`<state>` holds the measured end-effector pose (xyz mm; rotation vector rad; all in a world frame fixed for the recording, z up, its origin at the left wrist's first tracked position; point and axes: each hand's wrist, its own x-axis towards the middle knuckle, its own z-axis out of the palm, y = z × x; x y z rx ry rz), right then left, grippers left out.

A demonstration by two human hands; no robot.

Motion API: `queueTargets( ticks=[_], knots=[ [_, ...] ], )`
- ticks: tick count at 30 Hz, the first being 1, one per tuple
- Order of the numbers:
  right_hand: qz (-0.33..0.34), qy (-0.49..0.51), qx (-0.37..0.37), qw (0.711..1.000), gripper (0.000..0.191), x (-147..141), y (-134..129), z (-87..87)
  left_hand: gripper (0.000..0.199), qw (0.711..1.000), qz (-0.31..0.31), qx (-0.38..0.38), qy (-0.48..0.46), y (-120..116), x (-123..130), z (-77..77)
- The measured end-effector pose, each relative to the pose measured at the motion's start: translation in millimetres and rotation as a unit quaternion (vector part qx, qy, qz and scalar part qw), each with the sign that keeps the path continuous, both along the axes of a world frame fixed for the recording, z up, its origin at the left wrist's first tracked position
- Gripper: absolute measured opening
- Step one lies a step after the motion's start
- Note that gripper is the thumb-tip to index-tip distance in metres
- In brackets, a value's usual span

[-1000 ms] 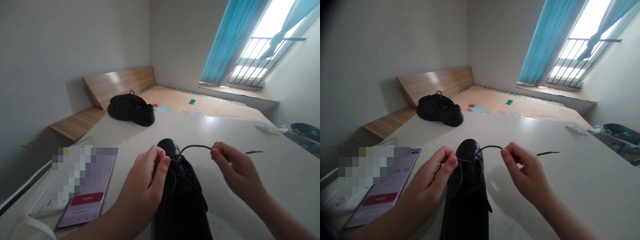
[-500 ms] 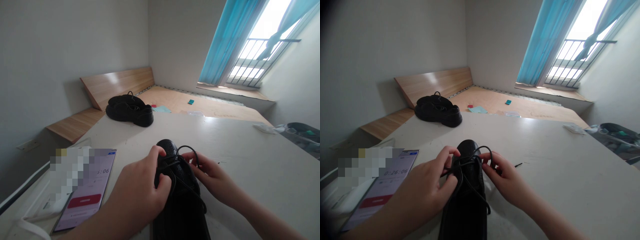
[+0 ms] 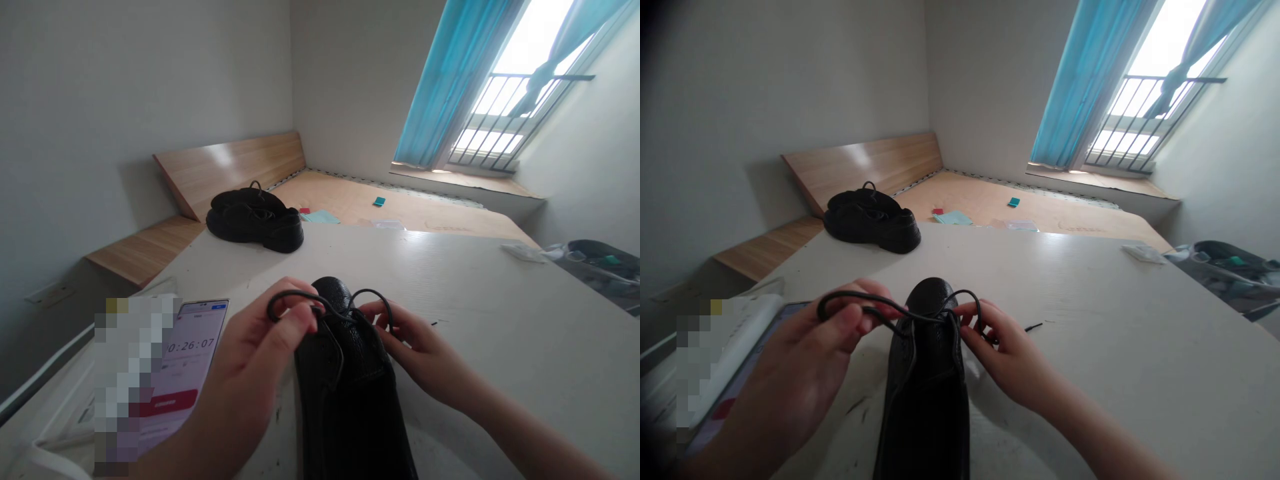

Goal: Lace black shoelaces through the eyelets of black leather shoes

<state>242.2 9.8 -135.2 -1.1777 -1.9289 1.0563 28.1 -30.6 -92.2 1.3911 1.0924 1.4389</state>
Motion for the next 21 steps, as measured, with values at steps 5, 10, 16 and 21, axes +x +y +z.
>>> queueTargets(
  ticks=[5,10,16,21],
  knots=[
    [0.016,0.022,-0.01,1.0,0.027,1,-1,-1.8,0.027,0.986,0.044,-0.004,-0.161,-2,-3,1.6],
    [0.019,0.024,0.026,0.999,0.028,1,-1,-5.8,0.033,0.985,0.068,0.146,0.062,-10,-8,-0.3],
    [-0.002,0.054,0.078,0.995,0.018,-6,8,-4.9,0.026,0.953,0.035,0.053,0.295,-3,-3,-2.7],
    [-0.036,0.061,0.13,0.989,0.01,-13,7,0.6,0.02,0.914,0.026,0.042,0.404,7,2,-10.4]
  ],
)
